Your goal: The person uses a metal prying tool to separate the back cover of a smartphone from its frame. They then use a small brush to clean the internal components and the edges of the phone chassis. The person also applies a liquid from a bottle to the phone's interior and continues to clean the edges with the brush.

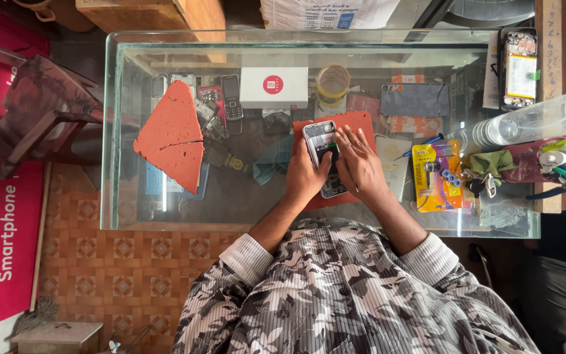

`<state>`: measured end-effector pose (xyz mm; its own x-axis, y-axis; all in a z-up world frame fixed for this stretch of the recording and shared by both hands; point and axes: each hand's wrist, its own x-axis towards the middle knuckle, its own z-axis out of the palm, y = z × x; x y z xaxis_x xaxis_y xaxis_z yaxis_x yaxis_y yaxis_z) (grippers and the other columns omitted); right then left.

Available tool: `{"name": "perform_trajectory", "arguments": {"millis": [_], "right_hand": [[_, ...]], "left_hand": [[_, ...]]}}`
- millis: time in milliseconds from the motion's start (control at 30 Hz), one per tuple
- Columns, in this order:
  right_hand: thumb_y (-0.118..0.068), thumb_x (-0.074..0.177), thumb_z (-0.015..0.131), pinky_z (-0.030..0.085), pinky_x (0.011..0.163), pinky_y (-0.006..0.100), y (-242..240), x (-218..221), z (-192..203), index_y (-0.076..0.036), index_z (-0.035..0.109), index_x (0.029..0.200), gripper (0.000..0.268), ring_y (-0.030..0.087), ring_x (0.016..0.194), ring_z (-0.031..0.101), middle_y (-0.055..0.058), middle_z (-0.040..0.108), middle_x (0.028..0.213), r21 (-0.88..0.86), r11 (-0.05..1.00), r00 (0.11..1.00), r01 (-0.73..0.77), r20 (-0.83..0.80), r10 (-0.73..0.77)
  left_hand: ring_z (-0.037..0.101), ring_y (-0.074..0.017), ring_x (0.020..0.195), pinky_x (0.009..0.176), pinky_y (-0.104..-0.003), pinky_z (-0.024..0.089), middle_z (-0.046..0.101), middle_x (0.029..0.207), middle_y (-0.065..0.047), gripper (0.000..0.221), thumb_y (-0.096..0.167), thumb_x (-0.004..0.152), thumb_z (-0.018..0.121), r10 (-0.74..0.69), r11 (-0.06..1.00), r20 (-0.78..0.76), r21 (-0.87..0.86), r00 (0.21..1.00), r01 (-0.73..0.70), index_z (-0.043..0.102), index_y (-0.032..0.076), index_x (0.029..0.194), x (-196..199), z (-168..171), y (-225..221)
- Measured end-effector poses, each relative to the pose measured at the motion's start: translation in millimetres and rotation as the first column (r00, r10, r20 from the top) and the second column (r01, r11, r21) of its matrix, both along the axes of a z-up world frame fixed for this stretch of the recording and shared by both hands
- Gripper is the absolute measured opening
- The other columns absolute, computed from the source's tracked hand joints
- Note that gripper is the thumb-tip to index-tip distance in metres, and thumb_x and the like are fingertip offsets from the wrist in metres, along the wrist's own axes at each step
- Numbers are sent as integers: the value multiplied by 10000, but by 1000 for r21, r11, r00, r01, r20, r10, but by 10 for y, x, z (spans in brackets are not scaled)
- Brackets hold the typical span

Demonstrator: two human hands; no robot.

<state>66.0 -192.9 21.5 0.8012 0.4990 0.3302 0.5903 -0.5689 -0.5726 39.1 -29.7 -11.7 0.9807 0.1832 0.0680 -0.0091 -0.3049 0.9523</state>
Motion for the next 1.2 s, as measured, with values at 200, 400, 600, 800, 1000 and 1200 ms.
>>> {"name": "perform_trajectory", "arguments": {"millis": [200, 400, 600, 800, 1000, 1200], "right_hand": [[-84, 924, 516, 130, 1266, 618, -64, -105, 80, 94, 547, 1405, 514, 465, 1503, 366, 245, 625, 1390, -75, 997, 1000, 23, -13, -24], [-101, 898, 531, 96, 1266, 627, -104, -178, 118, 64, 556, 1385, 514, 454, 1483, 396, 214, 659, 1344, -125, 991, 997, 42, -57, -49], [-108, 926, 533, 152, 1264, 599, -51, -162, -35, 61, 510, 1455, 557, 454, 1495, 379, 234, 557, 1490, -23, 999, 1000, 28, -11, -28], [-97, 933, 535, 183, 1251, 579, -54, -159, -12, 24, 489, 1494, 575, 433, 1491, 381, 195, 547, 1513, -37, 999, 1000, 29, 0, -29], [-91, 984, 519, 241, 1196, 560, -32, -103, 106, 13, 483, 1511, 538, 403, 1441, 434, 161, 592, 1484, -63, 998, 1000, 17, 3, -17], [-88, 992, 520, 248, 1164, 555, -73, -63, 75, 21, 475, 1513, 535, 392, 1413, 445, 174, 607, 1471, -42, 999, 1000, -1, 19, 2]], "left_hand": [[778, -336, 883, 715, -410, 618, 766, 970, -200, 458, 204, 920, 721, -12, 1000, -21, 1, 1000, 12, 516, -42, 1247, -7, 27, 5], [787, -327, 869, 710, -402, 622, 767, 956, -195, 433, 219, 932, 710, -34, 999, -58, -18, 998, 33, 521, -39, 1223, -22, 10, 23], [775, -338, 904, 724, -410, 618, 758, 998, -207, 482, 209, 925, 726, -24, 1000, 26, -5, 999, 24, 504, -49, 1267, 2, -21, 16], [776, -335, 917, 735, -408, 623, 761, 1002, -209, 475, 201, 928, 728, -27, 1000, 13, -10, 1000, 27, 507, -47, 1268, -8, -33, 15], [779, -332, 916, 730, -403, 625, 762, 1000, -201, 460, 191, 930, 727, -36, 999, 22, -37, 999, 37, 506, -36, 1263, 2, -34, 31], [782, -328, 914, 729, -397, 622, 769, 992, -190, 432, 178, 923, 734, -73, 995, -5, -68, 997, 72, 517, -16, 1242, 5, -88, 63]]}}
